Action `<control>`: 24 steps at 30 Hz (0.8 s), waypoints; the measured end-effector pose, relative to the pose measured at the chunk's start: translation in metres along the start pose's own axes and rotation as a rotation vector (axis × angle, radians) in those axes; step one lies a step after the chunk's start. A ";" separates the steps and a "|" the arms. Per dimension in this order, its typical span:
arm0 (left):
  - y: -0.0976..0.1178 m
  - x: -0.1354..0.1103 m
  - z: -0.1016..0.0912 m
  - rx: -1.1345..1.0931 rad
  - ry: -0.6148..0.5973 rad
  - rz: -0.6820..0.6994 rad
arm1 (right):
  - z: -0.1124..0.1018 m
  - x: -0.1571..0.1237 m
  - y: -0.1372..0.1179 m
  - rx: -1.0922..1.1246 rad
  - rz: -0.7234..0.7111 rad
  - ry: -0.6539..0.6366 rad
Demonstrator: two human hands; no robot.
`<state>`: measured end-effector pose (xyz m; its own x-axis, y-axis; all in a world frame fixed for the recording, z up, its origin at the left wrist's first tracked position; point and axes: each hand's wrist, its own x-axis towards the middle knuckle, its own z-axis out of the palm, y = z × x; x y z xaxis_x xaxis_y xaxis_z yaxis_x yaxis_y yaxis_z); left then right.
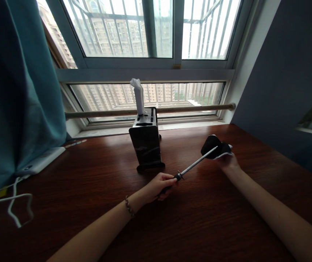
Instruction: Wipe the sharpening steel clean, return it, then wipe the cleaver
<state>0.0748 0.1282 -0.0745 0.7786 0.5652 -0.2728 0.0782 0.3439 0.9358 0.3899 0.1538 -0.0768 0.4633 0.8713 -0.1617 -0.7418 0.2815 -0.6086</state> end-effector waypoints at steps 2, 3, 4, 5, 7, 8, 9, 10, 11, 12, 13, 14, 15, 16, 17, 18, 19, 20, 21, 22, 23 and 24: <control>0.000 0.000 0.001 -0.003 0.005 0.000 | -0.001 0.003 -0.004 0.003 -0.026 0.050; 0.000 0.000 0.001 -0.006 0.011 -0.005 | -0.001 0.003 -0.005 -0.007 -0.026 0.054; 0.000 0.000 0.001 -0.009 0.018 -0.011 | -0.001 0.002 -0.004 -0.022 -0.015 0.040; 0.001 0.000 0.000 -0.013 0.030 -0.018 | 0.000 0.001 -0.002 -0.045 0.009 0.015; 0.001 0.000 0.000 -0.030 0.050 -0.028 | 0.003 -0.004 0.004 -0.097 0.075 -0.029; 0.001 0.000 -0.001 -0.040 0.055 -0.028 | 0.004 -0.008 0.008 -0.120 0.105 -0.043; 0.000 0.001 -0.001 -0.051 0.055 -0.025 | 0.006 -0.012 0.013 -0.145 0.127 -0.056; 0.000 0.001 -0.001 -0.059 0.051 -0.020 | 0.008 -0.017 0.017 -0.175 0.145 -0.074; 0.000 0.001 -0.001 -0.060 0.046 -0.014 | 0.010 -0.023 0.021 -0.206 0.160 -0.102; 0.000 0.001 -0.001 -0.054 0.040 -0.008 | 0.011 -0.030 0.025 -0.234 0.173 -0.139; -0.001 0.001 -0.001 -0.044 0.034 0.000 | 0.012 -0.036 0.028 -0.264 0.191 -0.182; -0.001 0.001 -0.001 -0.032 0.029 0.007 | 0.014 -0.042 0.031 -0.290 0.215 -0.224; -0.001 0.001 0.000 -0.020 0.024 0.014 | 0.015 -0.048 0.034 -0.311 0.243 -0.256; -0.002 0.001 0.000 -0.012 0.020 0.018 | 0.015 -0.053 0.036 -0.333 0.272 -0.281; -0.002 0.001 0.000 -0.007 0.017 0.021 | 0.016 -0.058 0.038 -0.355 0.297 -0.299; -0.002 0.001 0.001 -0.002 0.015 0.024 | 0.017 -0.062 0.040 -0.375 0.316 -0.314; -0.003 0.001 0.001 0.003 0.014 0.025 | 0.017 -0.065 0.042 -0.392 0.329 -0.330; -0.003 0.001 0.001 0.010 0.014 0.026 | 0.017 -0.067 0.043 -0.406 0.339 -0.347; -0.003 0.001 0.001 0.020 0.016 0.029 | 0.018 -0.069 0.045 -0.421 0.350 -0.369; -0.003 0.001 0.001 0.035 0.019 0.032 | 0.018 -0.072 0.046 -0.434 0.365 -0.392; -0.003 0.001 0.001 0.051 0.021 0.036 | 0.018 -0.074 0.047 -0.447 0.381 -0.412; -0.004 0.001 0.001 0.067 0.020 0.039 | 0.019 -0.076 0.048 -0.461 0.399 -0.431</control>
<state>0.0758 0.1269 -0.0780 0.7693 0.5924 -0.2393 0.0897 0.2707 0.9585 0.3099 0.1091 -0.0797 -0.0999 0.9790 -0.1775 -0.4918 -0.2037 -0.8465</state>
